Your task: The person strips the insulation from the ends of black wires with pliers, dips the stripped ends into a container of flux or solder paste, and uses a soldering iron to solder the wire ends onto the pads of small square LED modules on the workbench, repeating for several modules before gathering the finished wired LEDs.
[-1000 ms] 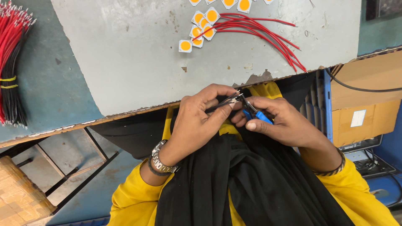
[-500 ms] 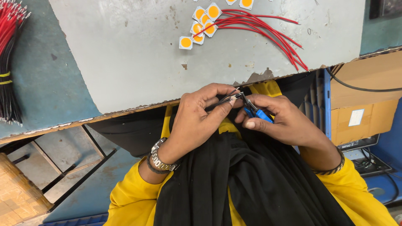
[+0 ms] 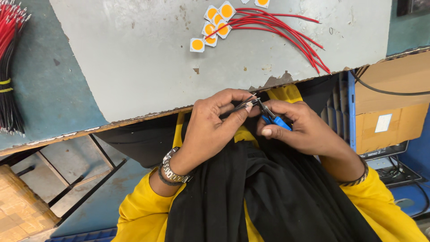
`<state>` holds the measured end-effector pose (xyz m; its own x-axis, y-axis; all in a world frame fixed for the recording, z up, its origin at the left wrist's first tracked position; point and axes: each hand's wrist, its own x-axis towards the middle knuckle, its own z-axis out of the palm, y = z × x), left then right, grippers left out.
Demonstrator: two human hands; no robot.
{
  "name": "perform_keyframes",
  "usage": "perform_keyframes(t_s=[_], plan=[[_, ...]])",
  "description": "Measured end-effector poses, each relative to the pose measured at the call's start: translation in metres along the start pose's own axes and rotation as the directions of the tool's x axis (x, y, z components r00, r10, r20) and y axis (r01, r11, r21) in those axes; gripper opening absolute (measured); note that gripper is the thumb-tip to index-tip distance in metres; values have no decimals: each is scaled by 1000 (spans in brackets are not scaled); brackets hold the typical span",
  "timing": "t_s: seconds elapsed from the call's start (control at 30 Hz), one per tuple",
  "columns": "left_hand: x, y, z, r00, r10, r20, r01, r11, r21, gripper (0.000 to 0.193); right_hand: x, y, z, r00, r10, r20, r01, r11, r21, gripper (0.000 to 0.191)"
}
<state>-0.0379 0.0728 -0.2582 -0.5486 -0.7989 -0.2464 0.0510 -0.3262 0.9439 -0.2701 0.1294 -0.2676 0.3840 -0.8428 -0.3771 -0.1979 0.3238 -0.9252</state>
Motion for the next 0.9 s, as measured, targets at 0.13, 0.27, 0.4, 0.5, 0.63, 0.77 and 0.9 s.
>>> perform_keyframes(t_s=[0.13, 0.27, 0.4, 0.5, 0.63, 0.77, 0.9], plan=[[1, -2, 2, 1000, -15, 5, 15, 1000, -3, 22, -2, 5, 2, 996, 81, -44, -84, 992, -91, 37], [2, -2, 4, 1000, -20, -1, 20, 1000, -2, 22, -3, 6, 1, 999, 32, -12, -31, 999, 25, 40], [3, -1, 4, 1000, -21, -11, 21, 999, 42, 22, -4, 3, -1, 999, -42, 21, 40, 995, 96, 45], [4, 0, 6, 999, -39, -14, 39, 998, 45, 22, -3, 0, -1, 998, -57, 8, 57, 997, 48, 46], [3, 1, 5, 1000, -4, -16, 6, 994, 110, 22, 0, -4, -1, 995, -98, -29, 95, 991, -89, 44], [1, 3, 5, 999, 29, -26, -23, 979, 202, 23, 0, -10, 0, 992, -103, -69, 84, 967, -240, 42], [1, 3, 4, 999, 35, -34, -27, 974, 225, 23, 1, -12, -2, 992, -112, -64, 92, 961, -261, 40]])
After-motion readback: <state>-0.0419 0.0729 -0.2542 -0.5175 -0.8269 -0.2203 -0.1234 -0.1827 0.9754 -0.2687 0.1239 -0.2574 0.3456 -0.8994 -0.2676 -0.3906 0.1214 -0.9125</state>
